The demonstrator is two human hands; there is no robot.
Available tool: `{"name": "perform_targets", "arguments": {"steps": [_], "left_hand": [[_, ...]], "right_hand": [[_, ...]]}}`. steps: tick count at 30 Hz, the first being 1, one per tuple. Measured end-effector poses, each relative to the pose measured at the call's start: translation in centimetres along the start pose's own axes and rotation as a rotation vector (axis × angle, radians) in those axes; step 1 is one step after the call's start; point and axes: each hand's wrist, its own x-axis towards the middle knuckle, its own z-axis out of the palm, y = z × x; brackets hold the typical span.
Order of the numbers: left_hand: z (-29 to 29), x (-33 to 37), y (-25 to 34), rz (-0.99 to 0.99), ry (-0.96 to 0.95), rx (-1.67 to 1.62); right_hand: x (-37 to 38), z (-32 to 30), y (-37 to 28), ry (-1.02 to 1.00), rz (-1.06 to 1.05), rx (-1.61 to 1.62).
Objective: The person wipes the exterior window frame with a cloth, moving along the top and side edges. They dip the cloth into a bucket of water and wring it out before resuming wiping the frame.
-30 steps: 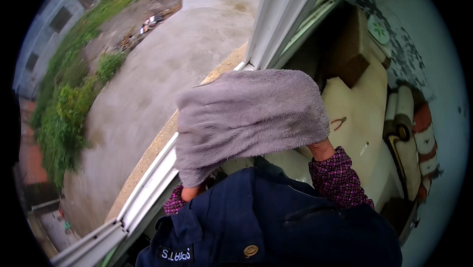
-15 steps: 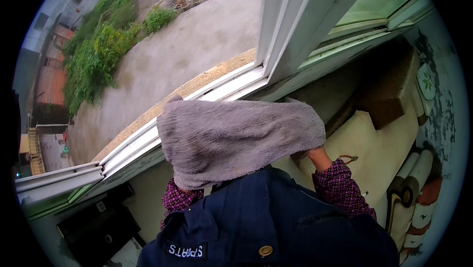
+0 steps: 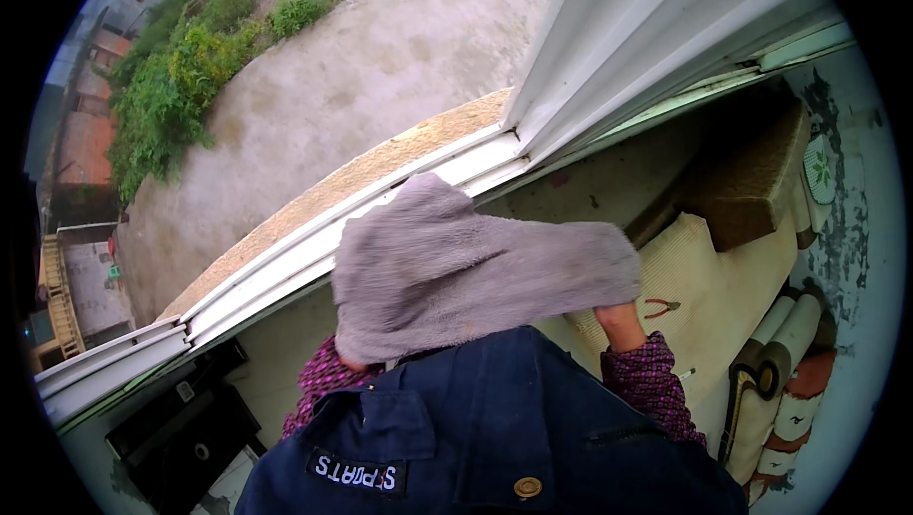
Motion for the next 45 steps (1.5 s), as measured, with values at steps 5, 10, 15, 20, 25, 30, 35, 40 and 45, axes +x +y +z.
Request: {"name": "perform_targets", "arguments": {"steps": [5, 10, 15, 20, 25, 30, 35, 40, 45], "left_hand": [[-3.9, -7.8, -0.1, -0.14, 0.028, 0.163], [-3.6, -11.9, -0.2, -0.184, 0.073, 0.398], [-2.6, -9.1, 0.6, -0.234, 0.196, 0.072], [-2.7, -3.3, 6.5, -0.113, 0.073, -0.236], [-1.6, 2.4, 13.6, 0.171, -0.126, 0.075], [-3.2, 2.9, 17.2, 0.246, -0.183, 0.224], [-4.8, 1.5, 16.4, 0.247, -0.146, 0.303], [-5.2, -5.8, 9.3, 0.19, -0.219, 0.353], [-9.6, -14.2, 0.5, -0.743, -1.14, 0.942]], "right_hand": [[0.4, 0.0, -1.1, -0.066, 0.05, 0.109], [1.7, 0.7, 0.3, -0.187, 0.214, 0.257], [2.4, 0.0, 1.8, -0.18, 0.401, -0.017], [3.4, 1.6, -0.8, -0.713, 0.423, -1.344], [3.1, 9.6, -2.8, -0.689, -0.161, -0.699], [2.8, 13.0, -2.4, -0.913, 0.072, -0.643], [2.5, 11.7, -2.1, -0.743, 0.062, -0.234], [0.7, 12.6, -4.5, -0.613, -0.434, -0.326], [-2.9, 14.4, -7.3, -0.799, -0.36, -0.578]]}}
